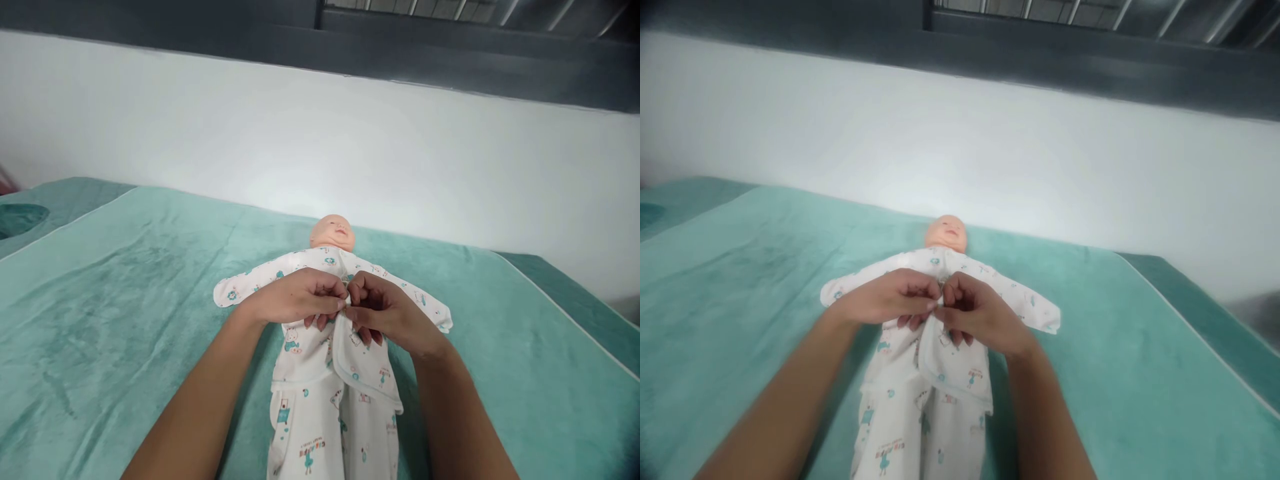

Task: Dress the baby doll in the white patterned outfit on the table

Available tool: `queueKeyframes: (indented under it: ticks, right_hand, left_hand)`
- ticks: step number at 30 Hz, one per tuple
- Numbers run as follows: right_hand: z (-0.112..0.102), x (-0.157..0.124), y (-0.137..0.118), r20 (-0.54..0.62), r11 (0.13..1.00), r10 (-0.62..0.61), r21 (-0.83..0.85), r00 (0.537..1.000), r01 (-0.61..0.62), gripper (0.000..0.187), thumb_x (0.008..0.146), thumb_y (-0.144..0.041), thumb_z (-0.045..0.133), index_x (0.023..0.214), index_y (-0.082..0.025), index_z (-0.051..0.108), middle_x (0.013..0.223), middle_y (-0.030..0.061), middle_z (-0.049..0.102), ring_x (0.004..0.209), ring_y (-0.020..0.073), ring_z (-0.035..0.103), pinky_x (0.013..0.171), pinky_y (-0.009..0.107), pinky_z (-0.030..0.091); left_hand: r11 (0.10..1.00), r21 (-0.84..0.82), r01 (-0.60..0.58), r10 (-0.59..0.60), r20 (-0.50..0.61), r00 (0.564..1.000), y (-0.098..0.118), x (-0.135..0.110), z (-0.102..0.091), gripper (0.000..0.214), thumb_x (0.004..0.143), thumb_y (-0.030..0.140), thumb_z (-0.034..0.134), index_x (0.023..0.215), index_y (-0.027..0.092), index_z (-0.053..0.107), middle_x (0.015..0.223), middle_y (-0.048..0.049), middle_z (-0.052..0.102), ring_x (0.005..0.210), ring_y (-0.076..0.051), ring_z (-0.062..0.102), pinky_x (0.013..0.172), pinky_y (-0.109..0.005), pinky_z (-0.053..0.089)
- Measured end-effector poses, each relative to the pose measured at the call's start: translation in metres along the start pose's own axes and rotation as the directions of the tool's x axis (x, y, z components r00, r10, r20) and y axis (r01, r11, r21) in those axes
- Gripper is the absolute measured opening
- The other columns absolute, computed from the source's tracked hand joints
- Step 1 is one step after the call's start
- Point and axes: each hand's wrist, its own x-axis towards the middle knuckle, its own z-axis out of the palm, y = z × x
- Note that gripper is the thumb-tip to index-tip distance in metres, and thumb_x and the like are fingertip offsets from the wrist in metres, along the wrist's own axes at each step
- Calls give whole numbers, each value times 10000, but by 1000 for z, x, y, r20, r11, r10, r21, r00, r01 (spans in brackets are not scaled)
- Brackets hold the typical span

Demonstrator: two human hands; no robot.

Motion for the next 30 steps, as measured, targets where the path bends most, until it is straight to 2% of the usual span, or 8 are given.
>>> queueKeyframes:
  ticks: [6, 18, 26, 30]
  right_hand:
    - [2, 0, -1, -7, 1000, 9, 12, 1000, -9, 277, 845, -315, 671, 793, -214, 418, 539, -67, 574, 424, 82, 536, 390, 165, 368]
    - [4, -1, -4, -12, 999, 26, -24, 1000, -26, 201, 874, -199, 576, 788, -218, 395, 542, -75, 568, 432, 80, 539, 391, 159, 357]
    - [5, 0, -2, -30, 999, 18, -45, 999, -19, 205, 885, -216, 580, 796, -221, 396, 546, -77, 560, 426, 76, 533, 381, 152, 350]
    - [4, 0, -2, -25, 998, 8, -58, 1000, -9, 268, 835, -252, 683, 792, -213, 421, 577, -74, 569, 438, 73, 548, 385, 150, 379]
  left_hand:
    - [1000, -7, -11, 11, -18, 1000, -4, 2, 1, 196, 880, 340, 519, 792, 173, 571, 585, 22, 557, 512, -92, 492, 486, -209, 393]
    - [1000, 24, -9, 10, -47, 999, -7, 3, 2, 100, 836, 252, 490, 808, 182, 556, 565, 35, 551, 493, -96, 486, 470, -211, 371]
    - [997, 78, 10, -3, -84, 996, -1, 1, 4, 73, 781, 203, 490, 776, 183, 560, 573, 40, 558, 489, -86, 489, 439, -186, 357]
    - [995, 95, 20, -6, -142, 990, -1, 1, 7, 66, 747, 190, 514, 767, 182, 576, 542, 49, 542, 461, -83, 491, 402, -171, 352]
